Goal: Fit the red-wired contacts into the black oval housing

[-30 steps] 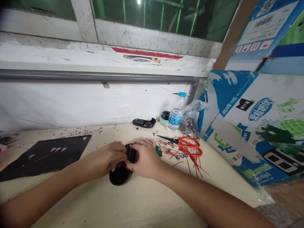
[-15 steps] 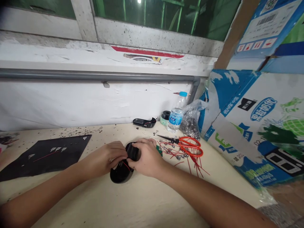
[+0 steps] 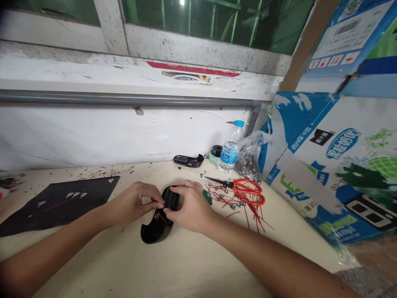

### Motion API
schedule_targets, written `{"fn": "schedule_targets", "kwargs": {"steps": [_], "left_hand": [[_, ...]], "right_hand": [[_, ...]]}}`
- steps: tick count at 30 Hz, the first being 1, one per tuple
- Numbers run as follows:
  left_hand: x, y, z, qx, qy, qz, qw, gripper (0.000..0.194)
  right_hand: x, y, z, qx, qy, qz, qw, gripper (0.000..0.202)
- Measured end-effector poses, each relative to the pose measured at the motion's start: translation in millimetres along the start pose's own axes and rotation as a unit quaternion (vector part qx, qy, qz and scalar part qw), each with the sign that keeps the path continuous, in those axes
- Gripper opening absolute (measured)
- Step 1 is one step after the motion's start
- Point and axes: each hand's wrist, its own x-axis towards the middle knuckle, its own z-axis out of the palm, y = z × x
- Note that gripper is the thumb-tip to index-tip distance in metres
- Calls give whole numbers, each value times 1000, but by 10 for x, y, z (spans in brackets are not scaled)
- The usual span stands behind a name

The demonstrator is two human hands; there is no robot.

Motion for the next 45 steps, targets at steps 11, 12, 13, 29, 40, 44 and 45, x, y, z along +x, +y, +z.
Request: {"fn": "schedule_targets", "kwargs": {"steps": [11,12,13,29,40,44,45], "left_hand": [[1,18,13,43,22,7,999,17],[5,18,9,37,22,2,999,18],[11,17,6,31,22,-2,999,18],[18,-19,69,20,39,-15,999,16],[4,-35,87,100,38,96,990,21],[-1,-34,88,127,36,117,984,24],[-2,-30,89,132,35,119,983,25]], "right_hand": [[-42,64,153,268,-7,108,957,54],[-45,72,165,280,-5,113,953,54],[-47,77,174,290,-4,119,950,53],[-49,122,195,310,-5,137,941,41],[-42,72,187,304,17,118,945,35],[-40,55,187,294,19,119,948,34],[-38,49,187,290,19,119,949,34]]}}
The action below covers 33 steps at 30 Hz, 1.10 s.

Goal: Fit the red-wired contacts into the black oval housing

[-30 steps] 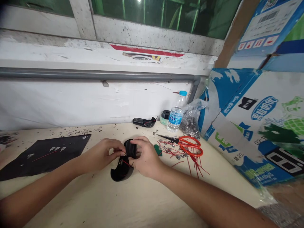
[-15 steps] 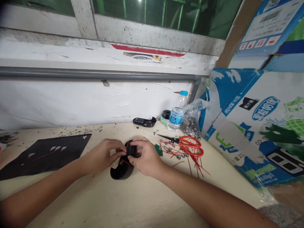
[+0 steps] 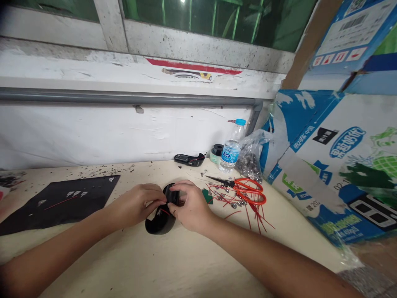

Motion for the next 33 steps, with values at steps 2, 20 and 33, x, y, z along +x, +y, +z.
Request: {"fn": "schedule_targets", "kwargs": {"steps": [2,20,33], "left_hand": [[1,13,0,-4,-2,-5,1000,24],[31,-65,5,-328,77,-213,917,37],[-3,-64,200,-645,34,-245,723,29]], "right_hand": [[0,-5,4,-5,1,-4,1000,33],[115,56,-86,104,58,129,985,60],[96,-48,-77,209,43,81,973,70]]}}
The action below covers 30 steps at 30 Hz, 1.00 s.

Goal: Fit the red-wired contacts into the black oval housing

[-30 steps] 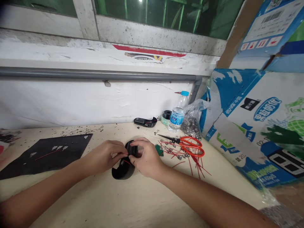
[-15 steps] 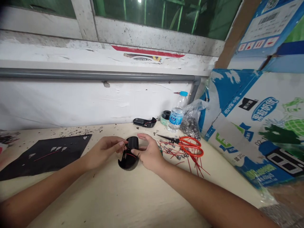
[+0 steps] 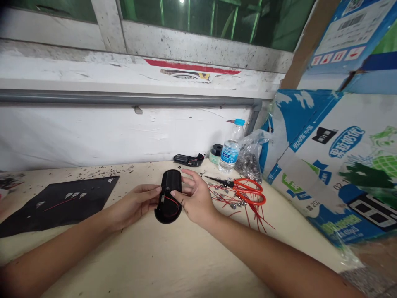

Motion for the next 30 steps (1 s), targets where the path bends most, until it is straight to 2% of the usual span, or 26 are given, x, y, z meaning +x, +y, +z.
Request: {"fn": "schedule_targets", "kwargs": {"steps": [6,12,19,30], "left_hand": [[-14,-66,-41,3,3,22,1000,24],[-38,-72,-18,25,22,41,999,22],[-33,-99,-39,29,43,32,998,22],[-18,-74,-53,48,32,8,998,26]], "right_hand": [[-1,41,-5,-40,-30,-45,998,61],[-27,-35,15,-43,-109,-10,993,33],[-26,-12,29,-7,-109,24,994,36],[-36,34,6,29,-103,74,992,39]]}}
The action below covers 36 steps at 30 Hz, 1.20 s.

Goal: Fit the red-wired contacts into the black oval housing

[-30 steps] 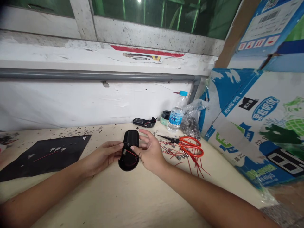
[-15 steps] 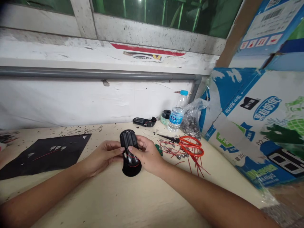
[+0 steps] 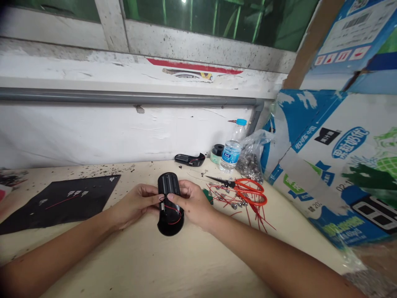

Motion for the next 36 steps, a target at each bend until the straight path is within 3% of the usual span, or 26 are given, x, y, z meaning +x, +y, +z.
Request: {"fn": "schedule_targets", "kwargs": {"steps": [17,26,36], "left_hand": [[-32,24,78,70,42,5,997,32],[-20,64,30,-10,9,-31,999,28],[-20,75,48,1,1,-39,999,30]], "right_hand": [[-11,-8,4,-63,14,8,998,41],[17,77,-56,-30,-3,13,999,36],[12,64,-68,-60,9,21,998,43]]}}
